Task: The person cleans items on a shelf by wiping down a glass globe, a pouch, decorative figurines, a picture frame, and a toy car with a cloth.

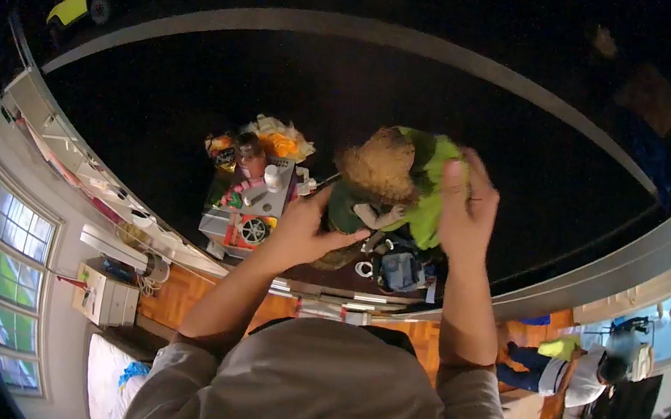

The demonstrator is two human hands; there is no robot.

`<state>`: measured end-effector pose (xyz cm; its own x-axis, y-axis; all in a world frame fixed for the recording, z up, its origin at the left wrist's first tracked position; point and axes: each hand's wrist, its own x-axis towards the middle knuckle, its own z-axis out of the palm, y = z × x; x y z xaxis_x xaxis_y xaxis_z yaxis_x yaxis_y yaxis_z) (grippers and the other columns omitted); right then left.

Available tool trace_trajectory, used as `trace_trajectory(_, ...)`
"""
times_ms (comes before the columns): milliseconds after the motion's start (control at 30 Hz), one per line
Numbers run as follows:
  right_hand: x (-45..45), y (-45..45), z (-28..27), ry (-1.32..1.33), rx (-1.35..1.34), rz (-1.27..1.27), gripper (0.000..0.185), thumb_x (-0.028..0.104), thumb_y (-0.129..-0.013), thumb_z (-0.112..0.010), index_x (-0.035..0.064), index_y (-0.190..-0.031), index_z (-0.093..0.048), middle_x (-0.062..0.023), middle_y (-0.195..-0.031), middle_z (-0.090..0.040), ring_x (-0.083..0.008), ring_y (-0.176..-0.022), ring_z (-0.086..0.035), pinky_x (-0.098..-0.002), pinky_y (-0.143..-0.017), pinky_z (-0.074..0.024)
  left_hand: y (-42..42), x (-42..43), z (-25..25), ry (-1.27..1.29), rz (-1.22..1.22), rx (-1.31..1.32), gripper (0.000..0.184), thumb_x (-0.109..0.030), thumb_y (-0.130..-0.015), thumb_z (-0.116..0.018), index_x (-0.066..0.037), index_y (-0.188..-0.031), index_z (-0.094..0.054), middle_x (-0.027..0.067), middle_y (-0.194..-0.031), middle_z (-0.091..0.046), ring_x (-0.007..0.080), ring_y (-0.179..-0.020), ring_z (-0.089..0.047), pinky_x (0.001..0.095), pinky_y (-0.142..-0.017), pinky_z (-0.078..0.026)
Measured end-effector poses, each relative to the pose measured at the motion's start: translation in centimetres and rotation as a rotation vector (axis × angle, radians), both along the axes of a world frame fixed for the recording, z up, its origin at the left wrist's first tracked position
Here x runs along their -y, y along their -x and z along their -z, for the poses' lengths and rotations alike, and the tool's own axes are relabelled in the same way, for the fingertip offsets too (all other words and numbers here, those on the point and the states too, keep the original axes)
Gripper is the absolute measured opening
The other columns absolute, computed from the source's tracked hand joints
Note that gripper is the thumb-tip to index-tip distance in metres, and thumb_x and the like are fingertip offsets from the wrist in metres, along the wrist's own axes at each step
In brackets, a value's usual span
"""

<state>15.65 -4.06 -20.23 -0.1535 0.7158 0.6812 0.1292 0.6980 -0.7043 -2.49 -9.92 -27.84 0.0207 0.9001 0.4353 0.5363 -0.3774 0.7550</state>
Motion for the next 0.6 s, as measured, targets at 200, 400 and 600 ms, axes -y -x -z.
trace_trajectory(200, -1.4, -1.3, -1.5, -0.076, -0.174, 0.125, 0.024, 0.019, -0.086, -0.050, -0.0027, -0.093, -0.058, -0.0139, -0.097, -0.056, -0.0203, -0.090, -0.053, -0.0284, -0.078, -0.0404, 0.0, 0.4, 0.7, -0.014, 0.085, 0.082, 0.063, -0.039, -0.066, -0.070, 0.001, -0.111, -0.048, 0.0163, -0.086, -0.062, 0.0299, -0.078, -0.062, 0.0343, -0.068, -0.048)
trace_trajectory(400, -1.0, 0.2, -4.3, -0.438, 0.377, -0.422, 0.033, 0.025, -0.070, -0.067, 0.0056, -0.096, -0.061, -0.0147, -0.099, -0.055, -0.0287, -0.095, -0.053, -0.0338, -0.079, -0.0423, 0.1, 1.1, -0.2, 0.141, 0.190, 0.117, 0.061, -0.033, -0.068, -0.071, 0.001, -0.113, -0.046, 0.0172, -0.100, -0.058, 0.0261, -0.093, -0.057, 0.0335, -0.079, -0.044)
trace_trajectory(600, -0.8, 1.7, -5.1, -0.261, 0.683, -0.608, 0.027, 0.025, -0.069, -0.067, 0.0095, -0.091, -0.062, -0.0101, -0.090, -0.056, -0.0250, -0.083, -0.058, -0.0314, -0.071, -0.0455, 0.0, 1.2, 0.9, 0.126, 0.340, 0.284, 0.060, -0.018, -0.070, -0.071, 0.003, -0.117, -0.040, 0.0102, -0.108, -0.053, 0.0162, -0.101, -0.049, 0.0305, -0.087, -0.039)
